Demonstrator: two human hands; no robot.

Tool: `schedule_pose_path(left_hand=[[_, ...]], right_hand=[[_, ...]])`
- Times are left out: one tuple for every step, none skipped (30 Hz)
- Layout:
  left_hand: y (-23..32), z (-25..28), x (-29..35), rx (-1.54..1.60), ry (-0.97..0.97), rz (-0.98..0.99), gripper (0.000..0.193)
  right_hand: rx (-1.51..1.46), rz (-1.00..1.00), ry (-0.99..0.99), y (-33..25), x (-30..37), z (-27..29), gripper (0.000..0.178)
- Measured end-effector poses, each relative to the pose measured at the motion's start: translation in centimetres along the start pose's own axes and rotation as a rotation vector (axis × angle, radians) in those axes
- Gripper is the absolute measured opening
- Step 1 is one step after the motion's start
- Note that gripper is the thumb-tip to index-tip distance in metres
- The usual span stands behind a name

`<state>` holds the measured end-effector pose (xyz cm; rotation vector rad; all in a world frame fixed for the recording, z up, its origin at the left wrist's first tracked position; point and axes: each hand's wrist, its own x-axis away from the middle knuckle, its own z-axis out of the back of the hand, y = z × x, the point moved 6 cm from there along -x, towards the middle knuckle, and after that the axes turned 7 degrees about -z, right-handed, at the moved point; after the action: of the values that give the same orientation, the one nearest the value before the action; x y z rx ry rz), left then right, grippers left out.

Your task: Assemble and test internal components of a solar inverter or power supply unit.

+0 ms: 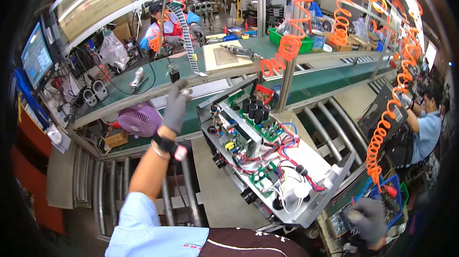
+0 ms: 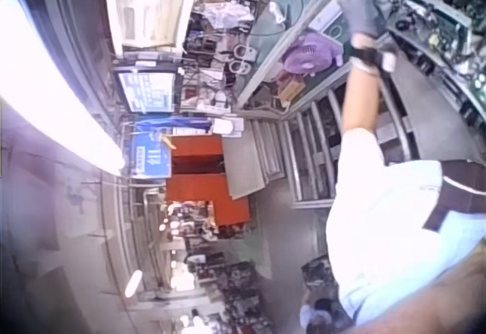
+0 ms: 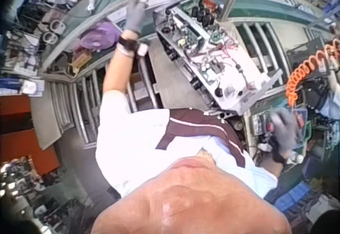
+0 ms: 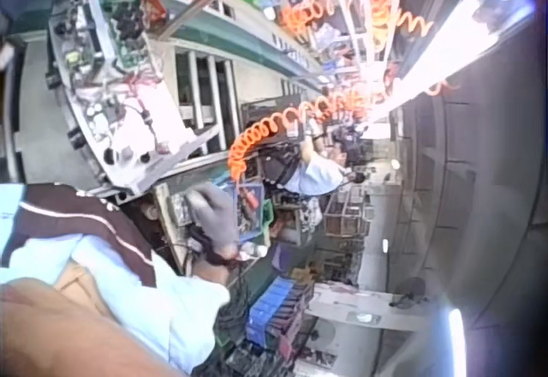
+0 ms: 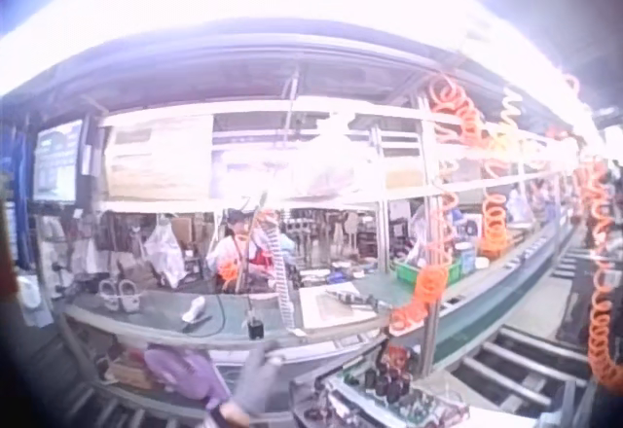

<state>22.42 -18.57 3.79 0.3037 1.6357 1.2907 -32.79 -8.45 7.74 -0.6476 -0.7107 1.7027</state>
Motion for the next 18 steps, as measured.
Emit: schedule_pose_path(left_hand=[[-3.0, 2.3, -2.4, -0.023, 0.014, -0.027, 0.043], [-4.8, 3.7, -4.4, -0.02, 0.036, -0.03, 0.043], [-7.1, 3.7, -6.5, -0.008, 0.042, 0.048, 0.048], [-8.9, 3.1, -8.2, 0.005, 0.042, 0.125, 0.052], [-9.7, 1.7, -9.6, 0.032, 0.039, 0.118, 0.052], [-10.6, 0.2, -10.6, 0.014, 0.017, 0.136, 0.054], [-11.7, -0.5, -11.7, -0.016, -0.003, 0.153, 0.056], [-13.0, -0.6, -13.3, -0.076, -0.006, 0.049, 0.049], [-14.9, 0.2, -14.0, -0.071, 0.006, 0.046, 0.049], [-13.9, 0.1, -13.3, -0.026, 0.022, 0.132, 0.043], [-12.7, -0.5, -12.8, 0.05, 0.028, 0.2, 0.039], [-12.1, -0.3, -12.4, 0.079, 0.134, 0.182, 0.027], [-10.8, -1.2, -11.9, 0.089, 0.117, 0.186, 0.027], [-8.9, -3.0, -11.1, 0.273, 0.047, 0.237, 0.023], [-7.8, -3.2, -10.1, 0.432, -0.004, 0.294, 0.019], [-7.0, -2.9, -9.6, 0.448, -0.062, 0.255, 0.01], [-6.3, -2.2, -8.9, 0.431, -0.06, 0.264, 0.01], [-5.5, -2.1, -8.3, 0.424, -0.125, 0.256, 0.014]], right_hand=[[-0.045, 0.12, 0.008, -2.0, -0.5, 1.8, 0.031], [-0.057, 0.197, -0.039, -5.5, -1.5, 3.3, 0.038], [-0.065, 0.258, -0.042, -7.9, -1.9, 4.8, 0.045], [-0.089, 0.318, -0.09, -10.1, -2.6, 5.5, 0.049], [-0.154, 0.252, -0.166, -12.4, -3.5, 5.5, 0.05], [-0.078, 0.395, -0.054, -13.3, -4.5, 6.3, 0.051], [-0.154, 0.41, -0.005, -14.3, -6.0, 5.7, 0.05], [-0.124, 0.404, -0.116, -16.2, -7.8, 4.7, 0.05], [-0.082, 0.441, -0.183, -17.9, -9.6, 3.3, 0.048], [-0.048, 0.446, -0.25, -19.0, -13.1, 1.2, 0.047], [-0.109, 0.477, -0.264, -20.2, -14.7, -0.9, 0.026], [0.006, 0.354, -0.262, -20.9, -16.1, -2.1, 0.024], [-0.107, 0.365, -0.264, -22.2, -17.2, -4.2, 0.019], [-0.111, 0.444, -0.283, -22.9, -18.5, -5.9, 0.019], [-0.081, 0.603, -0.258, -23.6, -20.3, -8.0, 0.018], [-0.043, 0.617, -0.249, -23.6, -22.0, -10.1, 0.017], [-0.03, 0.752, -0.22, -24.3, -23.1, -12.2, 0.017], [-0.026, 0.748, -0.244, -24.3, -24.8, -14.6, 0.02]])
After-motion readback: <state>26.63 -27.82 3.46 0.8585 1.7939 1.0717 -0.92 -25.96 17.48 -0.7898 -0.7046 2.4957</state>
